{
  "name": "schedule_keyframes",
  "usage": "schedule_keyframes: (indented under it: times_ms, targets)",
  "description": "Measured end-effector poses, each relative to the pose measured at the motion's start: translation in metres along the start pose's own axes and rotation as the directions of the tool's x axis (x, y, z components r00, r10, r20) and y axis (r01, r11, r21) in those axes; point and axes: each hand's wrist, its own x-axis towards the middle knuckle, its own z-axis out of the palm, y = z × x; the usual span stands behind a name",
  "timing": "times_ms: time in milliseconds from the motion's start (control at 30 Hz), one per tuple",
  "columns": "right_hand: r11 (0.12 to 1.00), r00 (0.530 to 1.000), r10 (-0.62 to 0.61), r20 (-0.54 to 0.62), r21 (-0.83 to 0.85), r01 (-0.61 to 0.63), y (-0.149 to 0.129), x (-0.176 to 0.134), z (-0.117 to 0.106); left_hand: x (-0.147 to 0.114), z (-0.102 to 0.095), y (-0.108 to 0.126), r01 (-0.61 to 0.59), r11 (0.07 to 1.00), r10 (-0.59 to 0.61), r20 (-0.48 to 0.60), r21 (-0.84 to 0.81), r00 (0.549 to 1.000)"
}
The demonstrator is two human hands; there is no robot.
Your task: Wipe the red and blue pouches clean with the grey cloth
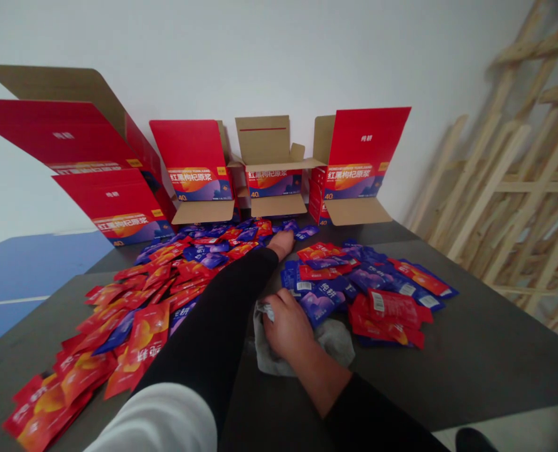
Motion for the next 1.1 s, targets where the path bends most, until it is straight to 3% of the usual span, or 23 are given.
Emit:
schedule_keyframes:
  times_ms: [233,367,467,600,767,867,1000,1100]
  targets:
    - [1.000,1.000,0.011,0.005,-0.008,-0.011,-0.001,0.000,-0.003,-0.014,-0.007,0.000,-0.037,0.998,0.032,-0.093,-0.053,0.995]
    - [1.000,1.000,-0.009,-0.010,-0.004,0.009,0.000,0.000,-0.002,-0.028,-0.022,0.003,-0.053,0.994,0.033,-0.209,-0.091,0.977]
    - [1.000,1.000,-0.024,-0.011,0.002,0.024,0.000,0.001,-0.001,-0.041,-0.036,0.004,-0.144,0.986,0.115,-0.295,-0.078,0.948]
    - [1.000,1.000,-0.006,-0.006,0.002,0.006,0.001,0.002,-0.002,-0.058,-0.051,0.000,-0.291,0.955,0.294,-0.239,0.051,0.925]
    - [1.000,1.000,-0.003,-0.002,0.011,0.003,0.001,0.004,-0.003,-0.076,-0.064,-0.008,-0.301,0.952,0.306,-0.223,0.056,0.926]
    - [0.999,0.999,-0.029,-0.033,0.014,0.030,0.002,0.004,-0.003,-0.092,-0.075,-0.010,-0.287,0.958,0.267,-0.290,-0.026,0.919]
    - [0.999,0.998,-0.043,-0.050,0.028,0.045,0.007,0.006,0.001,-0.119,-0.090,-0.009,-0.221,0.942,0.072,-0.493,-0.251,0.867]
    - [0.997,0.997,-0.052,-0.062,0.045,0.055,0.010,0.008,0.003,-0.145,-0.097,-0.011,-0.266,0.781,-0.126,-0.560,-0.565,0.819]
